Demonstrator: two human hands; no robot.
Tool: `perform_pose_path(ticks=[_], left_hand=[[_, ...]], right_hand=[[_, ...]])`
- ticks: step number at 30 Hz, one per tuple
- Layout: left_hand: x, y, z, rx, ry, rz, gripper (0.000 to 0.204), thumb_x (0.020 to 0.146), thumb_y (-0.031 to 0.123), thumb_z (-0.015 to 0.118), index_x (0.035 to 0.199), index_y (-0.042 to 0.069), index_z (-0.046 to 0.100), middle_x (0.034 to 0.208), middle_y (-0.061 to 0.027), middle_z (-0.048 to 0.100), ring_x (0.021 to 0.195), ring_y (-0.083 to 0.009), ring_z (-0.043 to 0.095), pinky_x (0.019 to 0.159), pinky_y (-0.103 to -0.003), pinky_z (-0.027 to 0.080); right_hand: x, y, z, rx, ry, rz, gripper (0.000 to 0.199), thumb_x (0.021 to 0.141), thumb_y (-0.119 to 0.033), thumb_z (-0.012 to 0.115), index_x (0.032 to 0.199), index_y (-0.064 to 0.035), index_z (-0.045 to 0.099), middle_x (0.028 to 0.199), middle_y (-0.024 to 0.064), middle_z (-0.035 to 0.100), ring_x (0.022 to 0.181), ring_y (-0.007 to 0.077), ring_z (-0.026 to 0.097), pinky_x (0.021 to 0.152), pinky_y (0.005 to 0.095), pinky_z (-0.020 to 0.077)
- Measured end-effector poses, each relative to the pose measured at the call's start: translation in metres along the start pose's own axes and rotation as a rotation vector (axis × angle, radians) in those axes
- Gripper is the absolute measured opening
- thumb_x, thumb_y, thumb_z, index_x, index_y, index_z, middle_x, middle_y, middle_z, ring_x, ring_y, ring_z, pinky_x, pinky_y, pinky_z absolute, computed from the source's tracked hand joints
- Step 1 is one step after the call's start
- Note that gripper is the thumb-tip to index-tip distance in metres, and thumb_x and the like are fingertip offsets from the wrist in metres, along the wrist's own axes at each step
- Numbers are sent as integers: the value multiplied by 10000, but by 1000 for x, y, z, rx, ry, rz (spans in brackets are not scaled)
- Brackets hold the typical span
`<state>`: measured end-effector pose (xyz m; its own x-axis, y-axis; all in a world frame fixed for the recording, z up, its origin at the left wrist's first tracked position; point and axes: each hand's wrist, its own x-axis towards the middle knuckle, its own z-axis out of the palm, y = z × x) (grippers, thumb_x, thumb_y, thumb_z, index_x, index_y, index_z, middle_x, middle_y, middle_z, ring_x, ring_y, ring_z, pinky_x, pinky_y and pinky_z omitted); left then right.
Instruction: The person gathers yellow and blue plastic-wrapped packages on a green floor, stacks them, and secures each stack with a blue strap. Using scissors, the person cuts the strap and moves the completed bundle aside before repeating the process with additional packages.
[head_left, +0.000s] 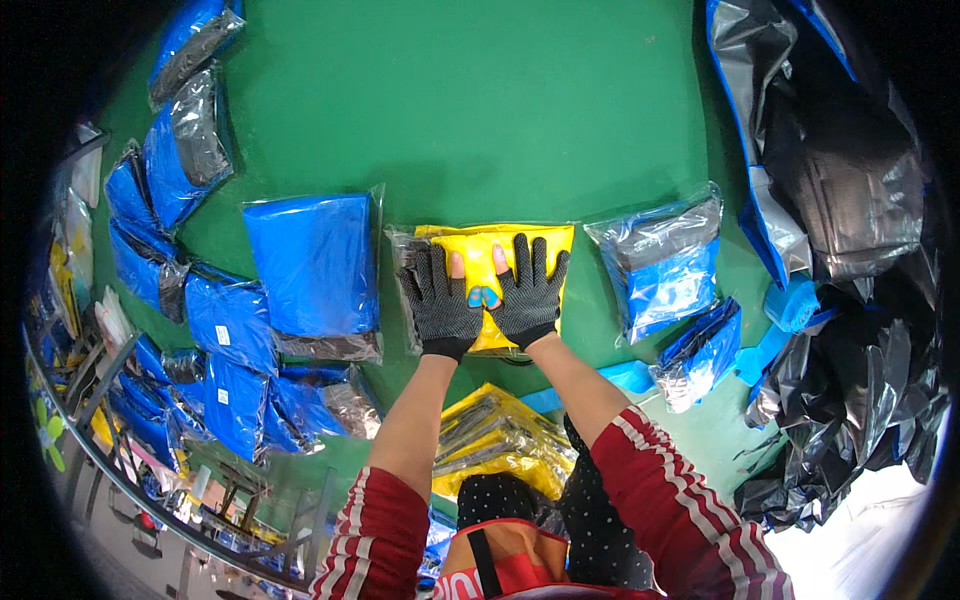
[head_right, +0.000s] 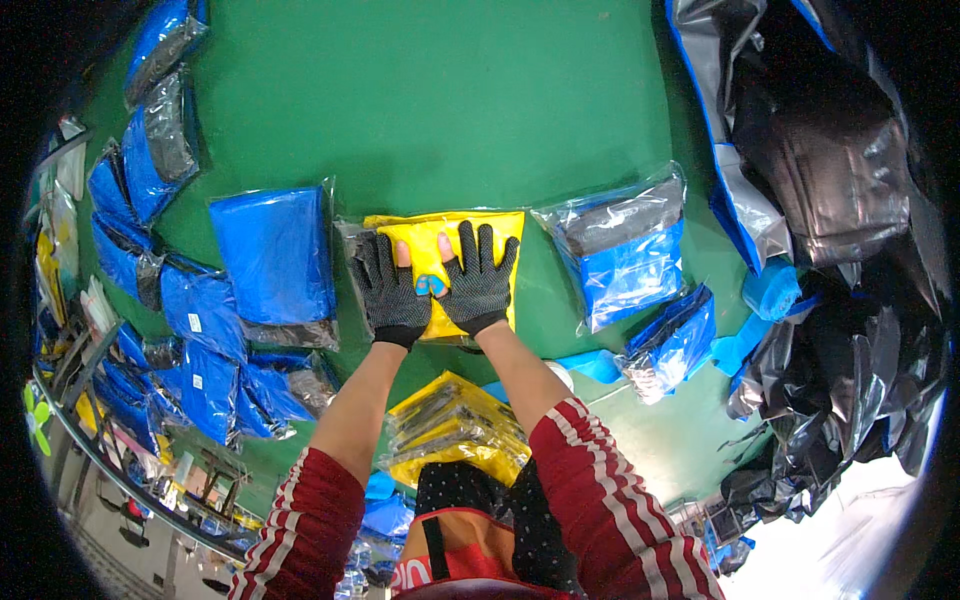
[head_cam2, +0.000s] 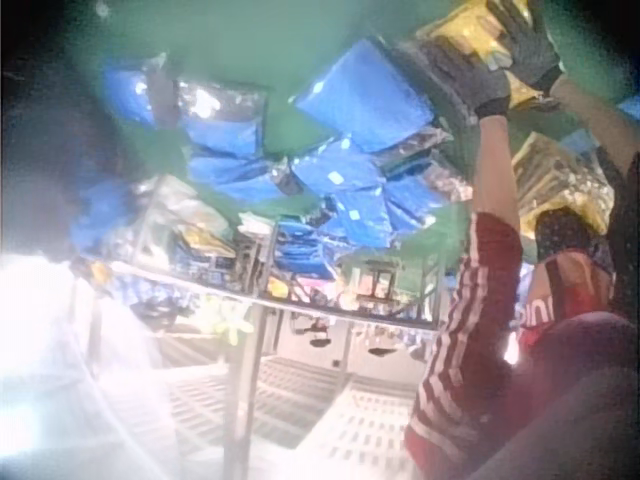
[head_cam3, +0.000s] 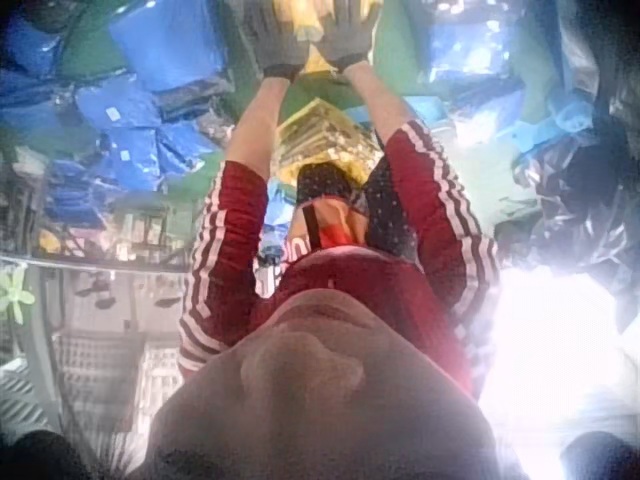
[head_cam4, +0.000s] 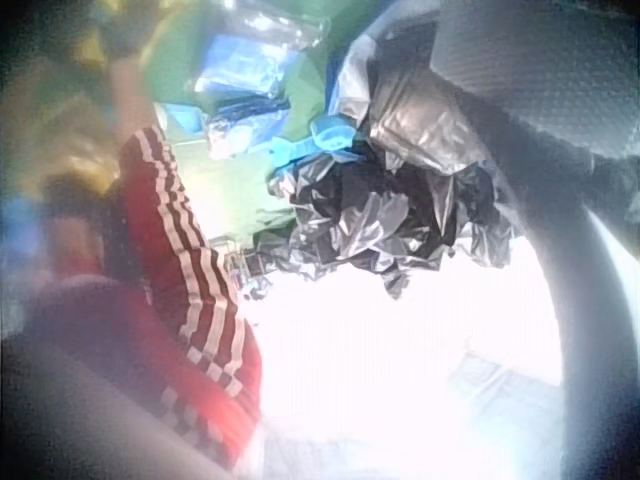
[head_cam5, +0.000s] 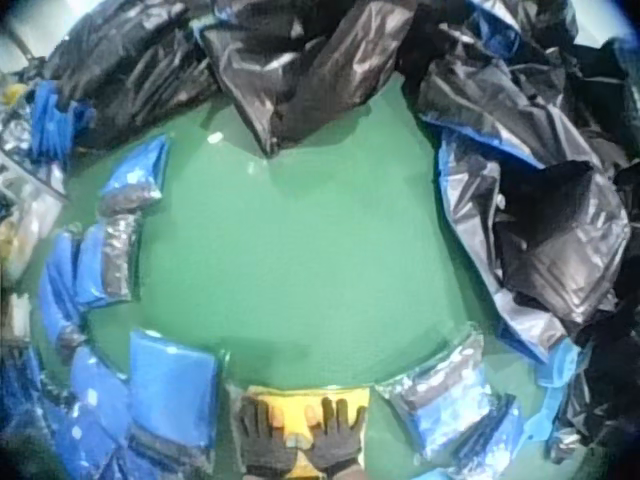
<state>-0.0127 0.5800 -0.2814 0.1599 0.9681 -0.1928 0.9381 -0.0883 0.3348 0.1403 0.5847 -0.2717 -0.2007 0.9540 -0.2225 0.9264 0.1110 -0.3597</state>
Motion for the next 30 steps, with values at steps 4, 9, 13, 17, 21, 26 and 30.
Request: perform_pose_path(ticks=[4, 9, 13, 17, 21, 26, 30], left_hand=[[4, -1, 4, 7, -96, -44, 633, 838, 314, 473, 1370, 63, 239, 1385, -277, 285, 1300, -474, 227, 1030, -655, 106], [2, -1, 8, 12, -125, -52, 656, 868, 335, 450, 1409, 101, 161, 1380, -294, 277, 1303, -469, 221, 1045, -632, 96], [2, -5, 11, 31, -142, -25, 672, 855, 340, 469, 1399, 83, 169, 1370, -302, 283, 1295, -482, 225, 1040, -639, 102], [5, -7, 12, 7, -66, 17, 679, 868, 339, 434, 1419, 87, 127, 1401, -294, 245, 1316, -470, 193, 1039, -643, 85], [13, -1, 9, 25, -176, -182, 672, 852, 431, 457, 1395, 84, 267, 1434, -208, 254, 1341, -370, 210, 1075, -577, 91], [17, 3, 4, 189, -214, -112, 739, 791, 473, 508, 1398, 109, 294, 1426, -156, 300, 1334, -340, 237, 1082, -550, 118], [10, -8, 0, -93, -87, -64, 687, 785, 408, 541, 1384, 150, 323, 1410, -175, 318, 1340, -372, 228, 1068, -590, 114]], right_hand=[[5, 0, 10, 13, 54, 7, 708, 754, -474, 539, 1371, -180, 353, 1383, 167, 368, 1262, 404, 331, 992, 699, 118], [6, 3, 21, 50, 7, 28, 704, 748, -467, 550, 1364, -186, 357, 1392, 151, 366, 1273, 369, 340, 990, 697, 120], [7, 7, 18, 53, -80, 4, 712, 733, -423, 580, 1352, -150, 359, 1384, 161, 370, 1276, 370, 336, 985, 690, 136], [16, -5, 8, 127, 30, 46, 670, 773, -397, 552, 1348, -110, 364, 1374, 175, 384, 1269, 390, 342, 990, 693, 125], [37, -25, 3, 236, -98, -149, 654, 816, -411, 478, 1373, -104, 323, 1349, 182, 413, 1274, 365, 359, 1041, 641, 104], [55, -26, 10, 338, -34, -143, 749, 735, -391, 579, 1376, -111, 311, 1318, 171, 436, 1256, 341, 378, 1067, 575, 144], [55, -19, 16, 324, -30, -171, 690, 739, -308, 601, 1359, -149, 343, 1297, 158, 465, 1231, 351, 402, 1054, 569, 189]])
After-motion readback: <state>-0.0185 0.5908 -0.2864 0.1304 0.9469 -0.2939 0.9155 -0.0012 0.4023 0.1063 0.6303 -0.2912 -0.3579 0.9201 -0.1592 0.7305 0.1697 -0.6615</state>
